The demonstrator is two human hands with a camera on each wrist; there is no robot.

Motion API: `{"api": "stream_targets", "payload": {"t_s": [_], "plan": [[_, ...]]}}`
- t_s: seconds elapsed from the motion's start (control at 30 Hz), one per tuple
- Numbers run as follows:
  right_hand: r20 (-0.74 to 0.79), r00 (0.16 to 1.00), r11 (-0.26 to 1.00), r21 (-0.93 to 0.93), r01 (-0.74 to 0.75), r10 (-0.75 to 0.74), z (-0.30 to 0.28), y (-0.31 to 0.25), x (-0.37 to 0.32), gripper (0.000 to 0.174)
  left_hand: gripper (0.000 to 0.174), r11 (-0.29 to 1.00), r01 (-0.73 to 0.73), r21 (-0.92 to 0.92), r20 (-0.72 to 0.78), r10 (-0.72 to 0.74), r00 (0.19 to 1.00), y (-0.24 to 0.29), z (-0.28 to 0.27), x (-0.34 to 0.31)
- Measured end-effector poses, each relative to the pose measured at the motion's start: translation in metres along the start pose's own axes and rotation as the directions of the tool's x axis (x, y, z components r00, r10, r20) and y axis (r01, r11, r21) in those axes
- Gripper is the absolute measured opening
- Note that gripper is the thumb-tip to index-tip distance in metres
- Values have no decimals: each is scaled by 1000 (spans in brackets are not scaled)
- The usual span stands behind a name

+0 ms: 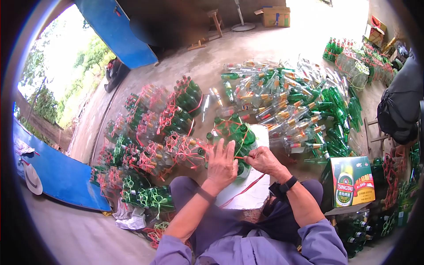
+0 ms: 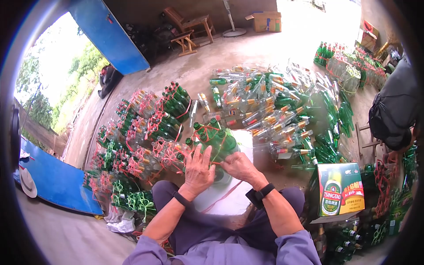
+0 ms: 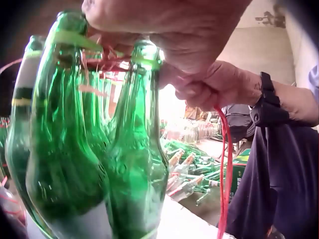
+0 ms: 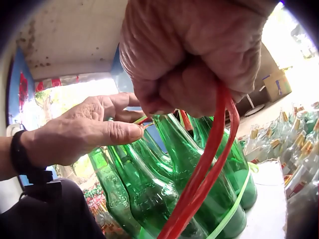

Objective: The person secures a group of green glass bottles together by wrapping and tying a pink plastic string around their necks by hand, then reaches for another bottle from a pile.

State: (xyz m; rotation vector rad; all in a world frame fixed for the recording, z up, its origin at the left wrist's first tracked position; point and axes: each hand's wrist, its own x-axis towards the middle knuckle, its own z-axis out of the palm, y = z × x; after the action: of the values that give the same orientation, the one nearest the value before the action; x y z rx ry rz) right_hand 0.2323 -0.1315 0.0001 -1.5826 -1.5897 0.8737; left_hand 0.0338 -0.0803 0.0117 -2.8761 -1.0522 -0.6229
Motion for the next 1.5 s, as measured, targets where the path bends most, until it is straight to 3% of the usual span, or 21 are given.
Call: {"api": "stream_targets", "payload": {"t_s": [0.23, 0.4, 0.6, 0.67, 0.8, 1.07, 1.5], "plan": [[-16, 1000, 999, 41, 1, 0, 3, 6, 1, 28, 72, 1000, -6, -14, 47, 7, 999, -2, 4, 2], [-84, 990, 992, -65, 105, -111, 0, 6, 3, 29, 74, 999, -6, -31, 12, 6, 1000, -2, 3, 4], [-110, 991, 993, -96, 66, -76, 0, 10, 11, 36, 71, 998, 14, -57, -2, -14, 1000, -7, 13, 3], [-172, 971, 984, -98, 152, -167, 2, 10, 8, 34, 70, 998, 7, -58, -13, -7, 1000, -8, 16, 3], [-176, 968, 978, -136, 158, -181, -1, -1, 5, 34, 69, 996, 8, -94, -42, -12, 999, -10, 17, 2], [-159, 920, 900, -323, 294, -357, -1, -10, -3, 35, 65, 983, 38, -180, -80, -53, 995, -10, 19, 0], [-144, 917, 898, -308, 315, -371, 4, -14, -4, 34, 64, 975, 14, -221, -76, -31, 997, -17, 19, 1]]}}
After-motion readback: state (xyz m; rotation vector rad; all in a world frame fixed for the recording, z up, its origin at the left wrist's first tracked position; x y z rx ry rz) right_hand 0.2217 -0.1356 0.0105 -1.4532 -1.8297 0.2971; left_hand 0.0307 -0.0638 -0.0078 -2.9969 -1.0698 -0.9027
